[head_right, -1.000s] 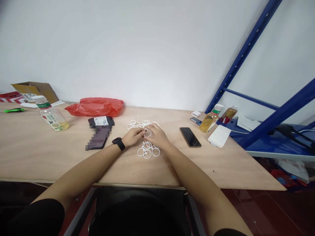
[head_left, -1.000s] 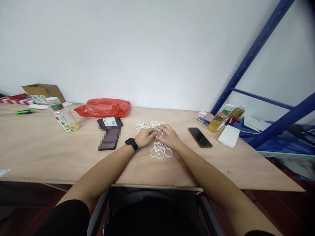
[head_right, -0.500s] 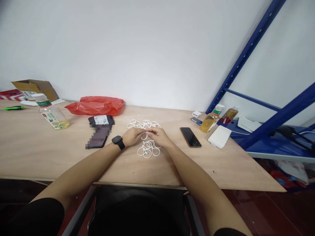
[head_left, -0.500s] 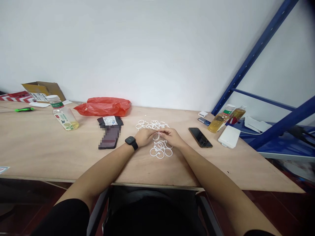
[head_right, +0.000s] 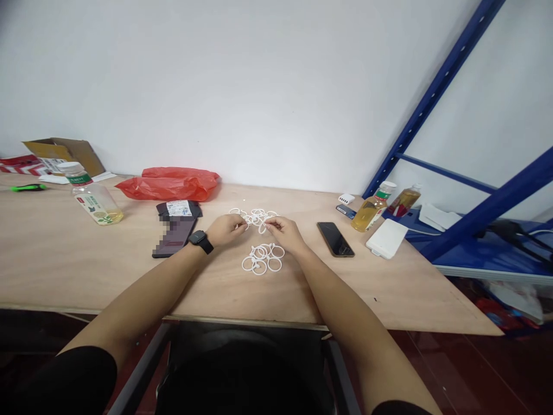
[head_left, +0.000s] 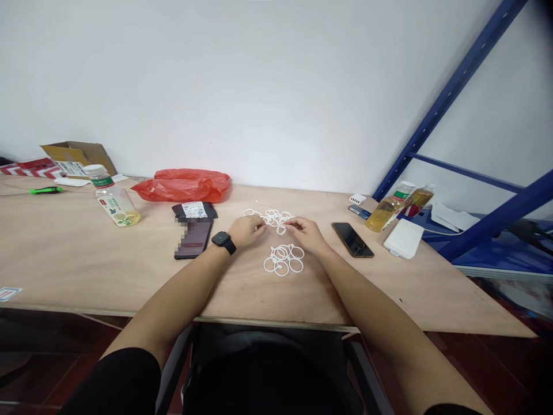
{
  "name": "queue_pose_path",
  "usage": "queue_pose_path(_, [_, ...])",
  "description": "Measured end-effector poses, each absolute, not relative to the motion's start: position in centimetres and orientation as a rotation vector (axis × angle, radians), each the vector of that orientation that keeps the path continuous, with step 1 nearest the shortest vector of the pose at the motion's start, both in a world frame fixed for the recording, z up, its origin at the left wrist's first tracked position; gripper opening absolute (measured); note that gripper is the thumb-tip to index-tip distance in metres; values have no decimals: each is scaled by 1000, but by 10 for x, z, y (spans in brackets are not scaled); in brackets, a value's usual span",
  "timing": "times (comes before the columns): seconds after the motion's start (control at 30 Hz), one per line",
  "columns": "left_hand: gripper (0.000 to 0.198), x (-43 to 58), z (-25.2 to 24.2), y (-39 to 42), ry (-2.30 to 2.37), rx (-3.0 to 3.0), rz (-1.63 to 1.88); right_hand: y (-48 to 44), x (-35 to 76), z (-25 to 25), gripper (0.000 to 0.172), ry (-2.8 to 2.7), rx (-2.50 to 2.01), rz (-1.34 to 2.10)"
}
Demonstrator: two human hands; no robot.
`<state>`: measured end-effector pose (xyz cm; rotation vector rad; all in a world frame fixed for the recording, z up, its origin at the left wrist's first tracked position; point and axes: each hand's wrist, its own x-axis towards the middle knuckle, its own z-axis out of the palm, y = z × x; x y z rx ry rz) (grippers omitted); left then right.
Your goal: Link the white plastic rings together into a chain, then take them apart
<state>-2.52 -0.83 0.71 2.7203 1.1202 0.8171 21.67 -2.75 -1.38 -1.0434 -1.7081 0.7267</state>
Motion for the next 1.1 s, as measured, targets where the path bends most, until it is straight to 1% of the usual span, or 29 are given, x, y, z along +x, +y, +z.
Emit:
queue_pose_path(0.1, [22,-40,10,0,1202,2703,715,-23,225,-16,29,-1707,-1098,835])
queue_pose_path(0.17, [21,-49,11,4,1254,2665,639,-22,229,-17,31,-1764,-1154,927])
queue_pose_path(0.23, [21,-55,12,6,1311,2632,546,-23,232,-18,31,-1841,-1219,944])
queue_pose_path(0.4, [23,-62,9,10,1490,2612,323,-23,233,-18,27,-1872,-1321,707])
queue_pose_path(0.5, [24,-60,5,12,1473,2648,279,-23,233,-20,22,-1942,-1355,616])
queue_pose_path(0.6, [29,-55,-1,12,1401,2687,311,-24,230,-21,21,-2064,-1322,522])
queue_pose_path(0.67, [35,-52,-4,11,1373,2680,340,-25,226,-21,24,-2157,-1260,442])
queue_pose_path(0.73, [36,-50,-6,10,1353,2672,365,-27,223,-20,27,-2258,-1202,391])
queue_pose_path(0.8, [30,-49,-7,9,1338,2682,399,-28,221,-19,27,-2329,-1171,387])
queue_pose_path(0.97, [19,-47,-2,5,1246,2724,549,-32,219,-16,15,-2337,-1104,492])
queue_pose_path(1.1, [16,-38,3,-2,1048,2754,811,-37,214,-13,18,-2242,-1113,577])
